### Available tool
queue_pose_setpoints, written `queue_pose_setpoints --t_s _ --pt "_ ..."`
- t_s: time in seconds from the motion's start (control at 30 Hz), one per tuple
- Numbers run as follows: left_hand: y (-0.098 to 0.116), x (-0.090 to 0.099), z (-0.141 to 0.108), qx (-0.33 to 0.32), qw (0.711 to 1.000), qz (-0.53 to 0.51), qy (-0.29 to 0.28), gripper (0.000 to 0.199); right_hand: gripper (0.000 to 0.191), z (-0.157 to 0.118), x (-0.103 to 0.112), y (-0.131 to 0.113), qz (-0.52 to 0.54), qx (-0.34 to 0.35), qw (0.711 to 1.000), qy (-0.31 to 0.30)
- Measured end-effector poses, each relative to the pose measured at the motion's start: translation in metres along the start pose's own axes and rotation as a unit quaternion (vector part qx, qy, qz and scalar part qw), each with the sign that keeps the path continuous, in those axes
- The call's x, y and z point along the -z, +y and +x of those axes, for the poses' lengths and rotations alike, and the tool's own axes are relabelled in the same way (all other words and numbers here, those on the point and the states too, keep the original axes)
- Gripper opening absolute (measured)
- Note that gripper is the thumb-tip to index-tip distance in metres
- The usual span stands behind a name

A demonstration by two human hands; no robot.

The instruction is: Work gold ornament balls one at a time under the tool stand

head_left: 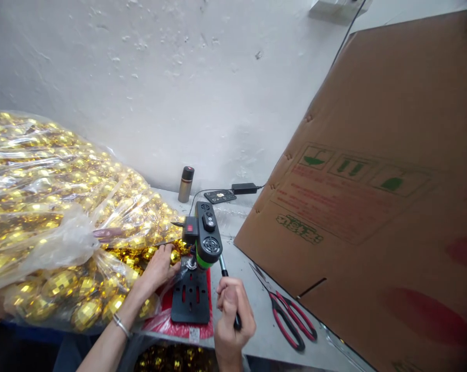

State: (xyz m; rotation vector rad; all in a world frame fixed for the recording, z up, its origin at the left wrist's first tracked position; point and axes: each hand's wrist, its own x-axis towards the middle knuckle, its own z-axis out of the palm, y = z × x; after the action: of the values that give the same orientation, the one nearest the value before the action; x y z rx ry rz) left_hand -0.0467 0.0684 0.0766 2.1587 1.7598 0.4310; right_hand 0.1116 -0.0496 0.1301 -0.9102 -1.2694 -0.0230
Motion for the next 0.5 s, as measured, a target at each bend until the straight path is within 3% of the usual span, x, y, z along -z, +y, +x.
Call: queue_pose_setpoints --t_s 0.1,0.2,0.27,0.33,0.43,0.5 --pt "-0.005 0.007 0.002 -0.003 0.998 -0.063 0.014 0.051 0.035 0.001 0.002 0.000 -0.005 0.000 1.000 -0.008" --pt "-0.011 0.019 -0.003 0.057 0.982 -0.168 0.058 0.058 0.036 0.003 0.003 -0.001 -0.001 0.005 1.000 -0.010" --pt "-0.013 0.025 -0.013 0.097 0.958 -0.261 0.076 0.069 0.036 0.005 0.002 -0.004 0.004 -0.001 1.000 -0.010" --pt "-0.010 0.028 -0.028 0.113 0.908 -0.399 0.062 0.079 0.036 0.010 0.001 -0.007 0.012 -0.006 1.000 -0.001" --pt "0.000 0.023 -0.055 0.127 0.776 -0.618 0.017 0.088 0.036 0.019 -0.003 -0.013 0.017 -0.021 0.999 0.017" --pt "0.010 0.014 -0.070 0.137 0.701 -0.700 -0.003 0.087 0.037 0.026 -0.004 -0.016 0.014 -0.032 0.999 0.022"
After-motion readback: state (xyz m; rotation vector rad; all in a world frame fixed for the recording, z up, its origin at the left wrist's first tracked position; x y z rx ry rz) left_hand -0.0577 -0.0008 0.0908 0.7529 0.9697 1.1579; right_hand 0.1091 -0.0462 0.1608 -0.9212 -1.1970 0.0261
